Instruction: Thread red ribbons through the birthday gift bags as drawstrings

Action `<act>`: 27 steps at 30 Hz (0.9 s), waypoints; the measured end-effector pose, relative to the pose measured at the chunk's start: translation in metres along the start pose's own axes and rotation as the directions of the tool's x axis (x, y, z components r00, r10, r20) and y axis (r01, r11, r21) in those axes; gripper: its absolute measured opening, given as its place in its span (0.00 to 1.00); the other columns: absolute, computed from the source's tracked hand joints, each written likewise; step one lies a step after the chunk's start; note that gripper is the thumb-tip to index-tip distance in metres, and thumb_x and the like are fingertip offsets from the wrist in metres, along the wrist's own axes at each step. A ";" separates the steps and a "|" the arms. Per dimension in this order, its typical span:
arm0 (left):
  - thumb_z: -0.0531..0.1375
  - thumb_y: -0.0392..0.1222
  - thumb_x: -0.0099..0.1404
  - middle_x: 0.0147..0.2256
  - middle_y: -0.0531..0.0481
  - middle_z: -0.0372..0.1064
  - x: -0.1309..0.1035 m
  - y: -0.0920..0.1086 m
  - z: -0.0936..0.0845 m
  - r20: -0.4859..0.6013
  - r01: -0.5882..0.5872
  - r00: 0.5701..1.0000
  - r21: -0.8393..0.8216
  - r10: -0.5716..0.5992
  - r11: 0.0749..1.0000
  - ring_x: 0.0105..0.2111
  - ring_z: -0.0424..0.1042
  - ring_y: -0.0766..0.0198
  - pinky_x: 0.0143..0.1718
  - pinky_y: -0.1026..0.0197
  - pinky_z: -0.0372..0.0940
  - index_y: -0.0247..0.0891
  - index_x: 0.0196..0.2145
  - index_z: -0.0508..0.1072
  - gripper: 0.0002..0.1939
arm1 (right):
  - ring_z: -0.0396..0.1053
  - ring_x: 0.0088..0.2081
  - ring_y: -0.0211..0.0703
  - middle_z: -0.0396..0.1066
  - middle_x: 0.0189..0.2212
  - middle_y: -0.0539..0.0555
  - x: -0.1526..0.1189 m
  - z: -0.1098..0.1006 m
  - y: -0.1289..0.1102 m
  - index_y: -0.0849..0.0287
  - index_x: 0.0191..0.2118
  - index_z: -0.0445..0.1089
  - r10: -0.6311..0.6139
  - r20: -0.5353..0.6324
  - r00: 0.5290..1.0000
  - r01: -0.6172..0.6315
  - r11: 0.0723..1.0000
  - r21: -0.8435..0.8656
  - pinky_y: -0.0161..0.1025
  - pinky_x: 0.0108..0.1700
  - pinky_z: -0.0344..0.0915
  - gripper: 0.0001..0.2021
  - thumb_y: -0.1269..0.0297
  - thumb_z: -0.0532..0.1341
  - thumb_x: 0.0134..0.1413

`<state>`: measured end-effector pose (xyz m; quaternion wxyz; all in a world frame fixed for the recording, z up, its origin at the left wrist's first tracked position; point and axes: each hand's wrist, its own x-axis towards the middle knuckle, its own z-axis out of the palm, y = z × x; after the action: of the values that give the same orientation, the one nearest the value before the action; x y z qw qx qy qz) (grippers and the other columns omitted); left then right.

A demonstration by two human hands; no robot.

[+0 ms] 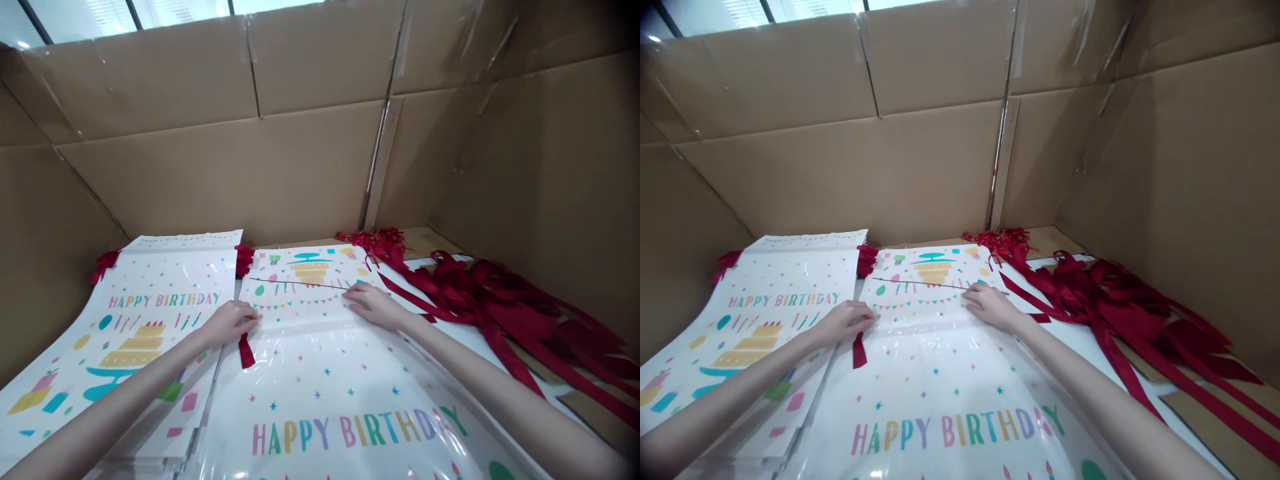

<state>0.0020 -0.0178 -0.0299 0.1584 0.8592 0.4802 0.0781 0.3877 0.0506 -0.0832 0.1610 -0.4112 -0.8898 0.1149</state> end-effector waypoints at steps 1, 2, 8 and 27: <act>0.49 0.48 0.65 0.36 0.49 0.70 0.009 -0.003 0.001 -0.010 -0.012 1.000 0.001 0.012 1.000 0.37 0.69 0.61 0.40 0.62 0.60 0.41 0.36 0.73 0.15 | 0.65 0.46 0.49 0.67 0.44 0.60 -0.002 -0.006 0.013 0.58 0.48 0.71 0.039 0.012 0.999 -0.039 0.999 -0.024 0.43 0.48 0.61 0.16 0.61 0.54 0.56; 0.50 0.48 0.64 0.39 0.48 0.69 0.017 -0.007 0.002 -0.019 -0.016 1.000 0.007 0.016 1.000 0.40 0.68 0.59 0.41 0.61 0.60 0.41 0.39 0.72 0.14 | 0.65 0.46 0.49 0.67 0.44 0.60 -0.002 -0.010 0.025 0.58 0.48 0.71 0.073 0.022 0.997 -0.072 0.997 -0.041 0.42 0.48 0.61 0.17 0.60 0.55 0.55; 0.59 0.49 0.56 0.38 0.48 0.65 0.054 -0.022 0.005 0.066 0.085 0.994 0.041 -0.088 0.996 0.40 0.65 0.56 0.39 0.60 0.59 0.41 0.46 0.66 0.20 | 0.64 0.43 0.50 0.67 0.39 0.58 0.015 -0.022 0.060 0.58 0.43 0.69 0.185 0.121 0.975 -0.178 0.982 -0.071 0.39 0.42 0.61 0.16 0.59 0.62 0.46; 0.57 0.38 0.61 0.30 0.52 0.67 0.053 -0.021 0.005 -0.087 -0.075 0.994 -0.010 0.073 0.997 0.35 0.64 0.62 0.37 0.62 0.57 0.38 0.29 0.65 0.03 | 0.66 0.33 0.44 0.69 0.29 0.53 0.024 -0.048 0.055 0.58 0.33 0.69 0.154 0.132 0.979 -0.160 0.987 0.033 0.36 0.34 0.59 0.06 0.68 0.59 0.45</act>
<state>0.0148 0.0365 -0.0432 0.1400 0.8712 0.4540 0.1240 0.4295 0.1078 -0.0532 0.1025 -0.4681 -0.8605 0.1730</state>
